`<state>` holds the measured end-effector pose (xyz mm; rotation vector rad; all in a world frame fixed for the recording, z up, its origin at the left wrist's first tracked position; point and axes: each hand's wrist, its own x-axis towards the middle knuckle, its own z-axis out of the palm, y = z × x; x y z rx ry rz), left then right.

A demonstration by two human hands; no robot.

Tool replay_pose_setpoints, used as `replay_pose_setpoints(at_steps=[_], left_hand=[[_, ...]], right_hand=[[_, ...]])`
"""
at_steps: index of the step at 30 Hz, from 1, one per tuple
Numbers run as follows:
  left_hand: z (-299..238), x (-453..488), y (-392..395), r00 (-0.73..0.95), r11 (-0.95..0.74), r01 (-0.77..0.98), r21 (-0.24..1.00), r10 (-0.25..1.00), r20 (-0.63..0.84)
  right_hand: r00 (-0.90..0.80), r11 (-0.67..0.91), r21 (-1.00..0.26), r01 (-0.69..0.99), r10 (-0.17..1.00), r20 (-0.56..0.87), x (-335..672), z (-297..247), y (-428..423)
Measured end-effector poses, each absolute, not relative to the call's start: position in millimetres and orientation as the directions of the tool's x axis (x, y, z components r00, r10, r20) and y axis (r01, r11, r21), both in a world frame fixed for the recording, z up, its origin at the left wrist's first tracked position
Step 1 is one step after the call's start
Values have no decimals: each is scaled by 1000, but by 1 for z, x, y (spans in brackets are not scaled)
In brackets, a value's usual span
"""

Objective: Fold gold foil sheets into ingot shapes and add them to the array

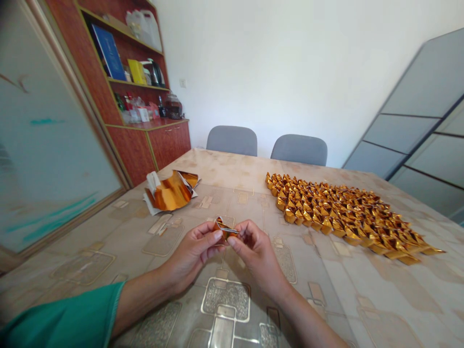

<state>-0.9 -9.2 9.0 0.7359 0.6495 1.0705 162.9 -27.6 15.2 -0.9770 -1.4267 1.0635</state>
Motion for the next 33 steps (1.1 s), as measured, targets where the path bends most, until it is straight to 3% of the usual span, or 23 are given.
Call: replay_pose_setpoints(at_steps=[10, 23, 29, 33], left_hand=[[10, -1, -9, 359, 276, -538, 796, 930, -80], [10, -2, -9, 277, 245, -530, 812, 955, -108], [10, -3, -11, 410, 321, -515, 795, 907, -100], [8, -2, -13, 502, 391, -438, 809, 853, -141]], right_hand=[[-85, 282, -956, 84, 958, 275, 165, 22, -33], [-53, 415, -851, 322, 905, 421, 165, 15, -30], [1, 547, -745, 383, 806, 592, 171, 19, -27], [29, 569, -717, 403, 775, 631, 172, 21, -27]])
